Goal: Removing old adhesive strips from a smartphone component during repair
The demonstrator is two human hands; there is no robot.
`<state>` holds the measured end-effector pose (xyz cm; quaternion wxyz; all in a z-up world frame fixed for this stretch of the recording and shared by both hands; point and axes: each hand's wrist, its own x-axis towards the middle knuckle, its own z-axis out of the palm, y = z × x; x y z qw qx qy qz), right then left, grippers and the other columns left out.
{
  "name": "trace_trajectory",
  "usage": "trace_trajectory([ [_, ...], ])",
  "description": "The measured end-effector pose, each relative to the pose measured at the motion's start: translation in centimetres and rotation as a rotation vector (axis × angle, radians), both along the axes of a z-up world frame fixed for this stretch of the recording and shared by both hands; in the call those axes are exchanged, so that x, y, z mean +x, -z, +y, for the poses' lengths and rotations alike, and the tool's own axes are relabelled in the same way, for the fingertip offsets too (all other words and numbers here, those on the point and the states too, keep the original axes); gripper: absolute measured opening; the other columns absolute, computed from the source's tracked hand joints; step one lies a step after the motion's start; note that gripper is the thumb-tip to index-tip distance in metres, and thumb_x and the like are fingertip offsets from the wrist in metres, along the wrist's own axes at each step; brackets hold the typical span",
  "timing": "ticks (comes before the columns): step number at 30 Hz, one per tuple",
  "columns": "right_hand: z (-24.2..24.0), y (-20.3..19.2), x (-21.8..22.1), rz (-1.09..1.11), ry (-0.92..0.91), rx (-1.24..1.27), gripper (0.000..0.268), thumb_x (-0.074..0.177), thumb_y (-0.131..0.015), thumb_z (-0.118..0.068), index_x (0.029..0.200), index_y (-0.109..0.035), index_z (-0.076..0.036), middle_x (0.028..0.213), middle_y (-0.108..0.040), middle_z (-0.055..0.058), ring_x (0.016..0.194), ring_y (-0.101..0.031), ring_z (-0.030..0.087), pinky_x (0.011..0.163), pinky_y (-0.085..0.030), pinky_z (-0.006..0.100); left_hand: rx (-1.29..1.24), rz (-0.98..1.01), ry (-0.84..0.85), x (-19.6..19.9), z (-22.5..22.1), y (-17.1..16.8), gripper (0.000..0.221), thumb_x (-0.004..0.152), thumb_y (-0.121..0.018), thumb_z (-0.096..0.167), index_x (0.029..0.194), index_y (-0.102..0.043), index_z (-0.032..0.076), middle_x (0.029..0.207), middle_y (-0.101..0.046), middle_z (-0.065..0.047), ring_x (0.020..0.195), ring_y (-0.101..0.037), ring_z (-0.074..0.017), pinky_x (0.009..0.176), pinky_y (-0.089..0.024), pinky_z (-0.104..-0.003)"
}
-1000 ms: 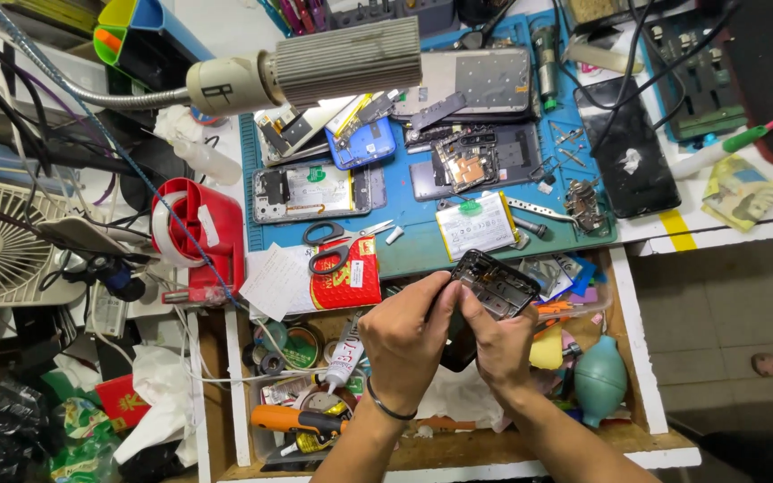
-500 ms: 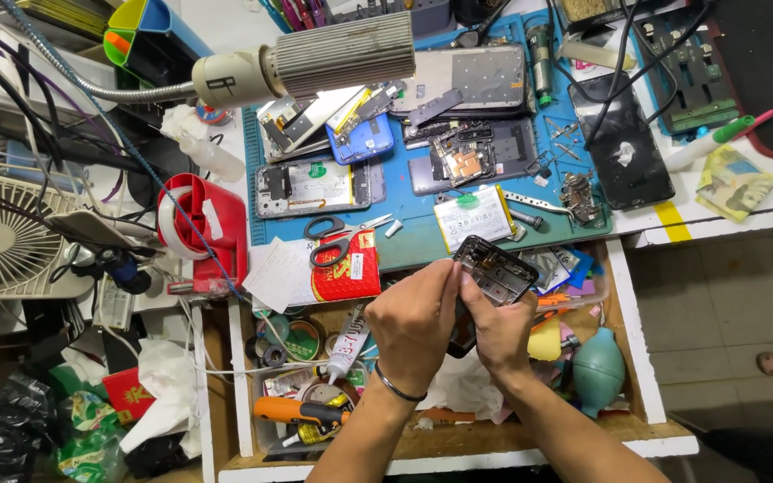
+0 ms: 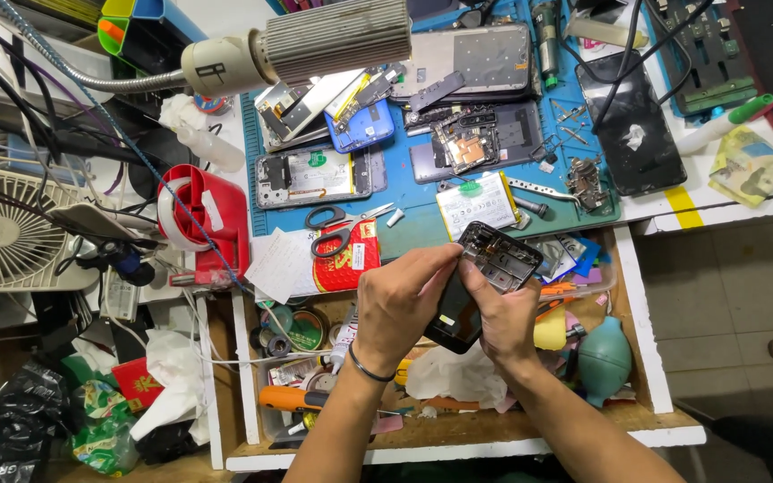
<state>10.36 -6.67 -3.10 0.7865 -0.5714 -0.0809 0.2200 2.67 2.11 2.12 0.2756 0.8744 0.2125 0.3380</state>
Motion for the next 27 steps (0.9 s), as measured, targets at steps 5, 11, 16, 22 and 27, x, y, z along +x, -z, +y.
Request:
trace_trajectory([
  [5, 0.0, 0.0, 0.3, 0.015, 0.002, 0.023, 0.023, 0.083, -0.084, -0.003, 0.104, -0.077, 0.001, 0.090, -0.077, 0.013, 0.083, -0.068, 0.013, 0.078, -0.060, 0.036, 0.023, 0.055, 0.044, 0.0, 0.9, -0.4, 0.019, 0.090, -0.078, 0.013, 0.103, -0.077, 0.026, 0.084, -0.079, 0.006, 0.078, -0.078, -0.0213, 0.066, -0.061, -0.031],
  [11, -0.1, 0.7, 0.3, 0.080, 0.017, 0.073, 0.028, 0.083, -0.084, -0.002, 0.108, -0.075, 0.003, 0.092, -0.076, 0.015, 0.083, -0.071, 0.016, 0.077, -0.061, 0.038, -0.195, 0.022, 0.037, 0.1, 1.0, -0.4, 0.019, 0.088, -0.079, 0.012, 0.105, -0.078, 0.020, 0.081, -0.079, 0.000, 0.080, -0.079, -0.0223, 0.066, -0.061, -0.031],
  [16, -0.3, 2.2, 0.3, 0.078, 0.019, 0.061, 0.030, 0.082, -0.084, -0.002, 0.110, -0.074, 0.003, 0.094, -0.077, 0.015, 0.085, -0.071, 0.017, 0.079, -0.062, 0.040, -0.422, 0.036, -0.022, 0.2, 0.4, -0.7, 0.007, 0.089, -0.079, 0.014, 0.095, -0.081, 0.015, 0.075, -0.080, -0.004, 0.079, -0.079, -0.0257, 0.063, -0.060, -0.030],
  [22, -0.2, 2.4, 0.4, 0.073, 0.024, 0.051, 0.032, 0.084, -0.083, -0.002, 0.113, -0.073, 0.002, 0.098, -0.076, 0.014, 0.089, -0.069, 0.016, 0.083, -0.061, 0.041, -0.452, 0.092, -0.162, 0.6, -0.6, -1.5, 0.008, 0.090, -0.075, 0.020, 0.095, -0.081, 0.016, 0.075, -0.079, -0.007, 0.082, -0.078, -0.0325, 0.065, -0.059, -0.037],
  [27, -0.1, -0.5, 0.4, 0.164, -0.024, 0.047, 0.029, 0.082, -0.085, -0.005, 0.109, -0.074, -0.001, 0.091, -0.075, 0.011, 0.082, -0.068, 0.014, 0.076, -0.061, 0.039, -0.848, -0.245, -0.181, -0.2, 0.4, 1.2, 0.011, 0.093, -0.076, 0.010, 0.101, -0.077, 0.003, 0.083, -0.076, -0.010, 0.078, -0.069, -0.0130, 0.074, -0.063, -0.034],
])
